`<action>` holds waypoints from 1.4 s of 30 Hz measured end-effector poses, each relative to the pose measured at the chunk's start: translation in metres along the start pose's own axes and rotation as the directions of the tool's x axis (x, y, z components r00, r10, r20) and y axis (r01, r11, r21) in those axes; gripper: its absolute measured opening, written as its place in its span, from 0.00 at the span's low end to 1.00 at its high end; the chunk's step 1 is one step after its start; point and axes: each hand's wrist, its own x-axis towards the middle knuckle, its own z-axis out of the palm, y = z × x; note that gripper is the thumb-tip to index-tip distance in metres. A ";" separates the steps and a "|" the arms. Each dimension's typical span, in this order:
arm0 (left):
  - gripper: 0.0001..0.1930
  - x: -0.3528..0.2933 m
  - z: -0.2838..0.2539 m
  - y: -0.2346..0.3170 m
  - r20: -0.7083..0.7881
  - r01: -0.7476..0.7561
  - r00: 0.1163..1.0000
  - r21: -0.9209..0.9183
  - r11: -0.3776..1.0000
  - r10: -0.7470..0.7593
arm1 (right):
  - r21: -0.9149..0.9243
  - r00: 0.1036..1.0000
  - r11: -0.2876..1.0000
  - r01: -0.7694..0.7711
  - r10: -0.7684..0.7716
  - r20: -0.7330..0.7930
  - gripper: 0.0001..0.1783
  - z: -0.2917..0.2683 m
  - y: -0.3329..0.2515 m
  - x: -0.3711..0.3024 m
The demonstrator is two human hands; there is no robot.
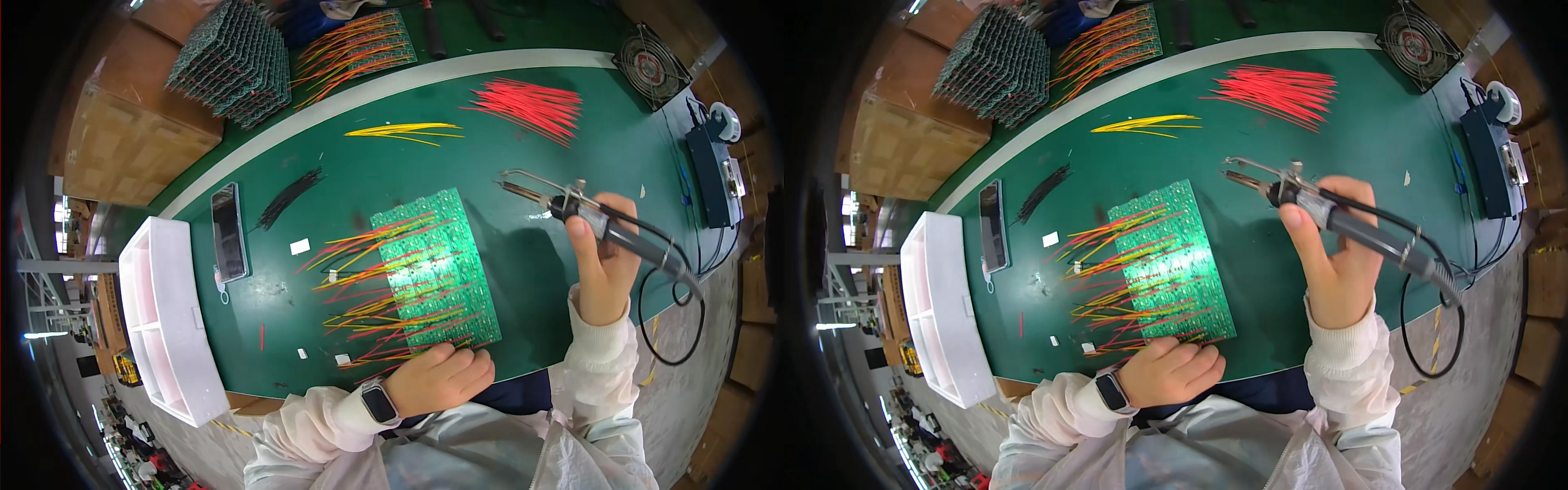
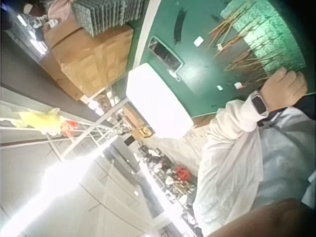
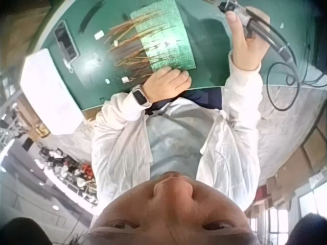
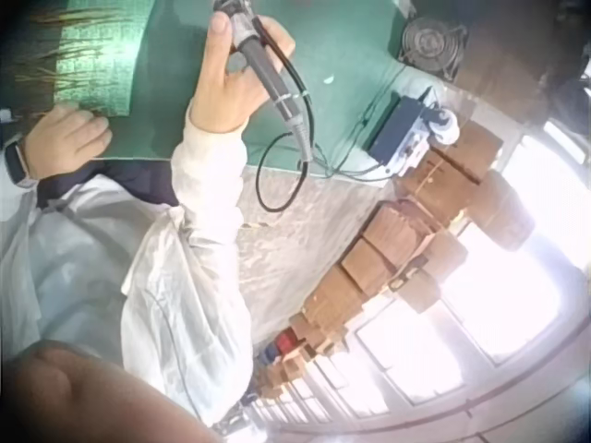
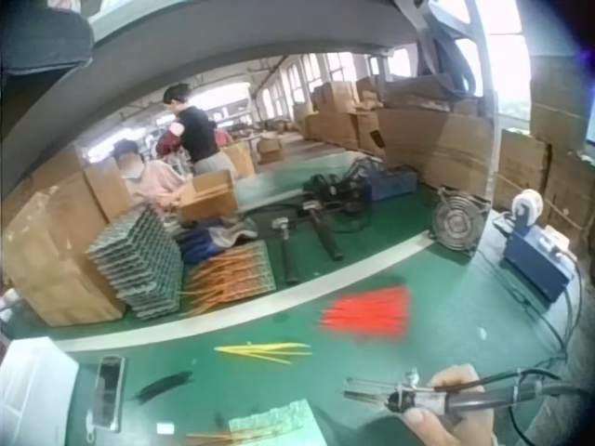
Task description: The person solders electrical components and wires onto a green circuit board using a soldering iron and solder wire.
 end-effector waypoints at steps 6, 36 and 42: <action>0.10 -0.009 -0.007 0.010 0.030 0.082 0.996 -0.090 0.993 -0.080 | 0.166 0.982 0.982 -0.089 0.058 0.181 0.16 0.020 -0.003 0.025; 0.07 0.000 -0.065 -0.140 -0.357 0.793 0.496 -0.185 0.580 -0.792 | -0.079 0.866 0.868 0.489 -0.474 0.157 0.19 0.017 0.053 0.015; 0.10 0.037 -0.042 -0.103 -0.117 0.679 0.655 -0.342 0.649 -0.747 | -0.045 0.864 0.879 0.475 -0.456 0.215 0.18 0.015 0.050 0.016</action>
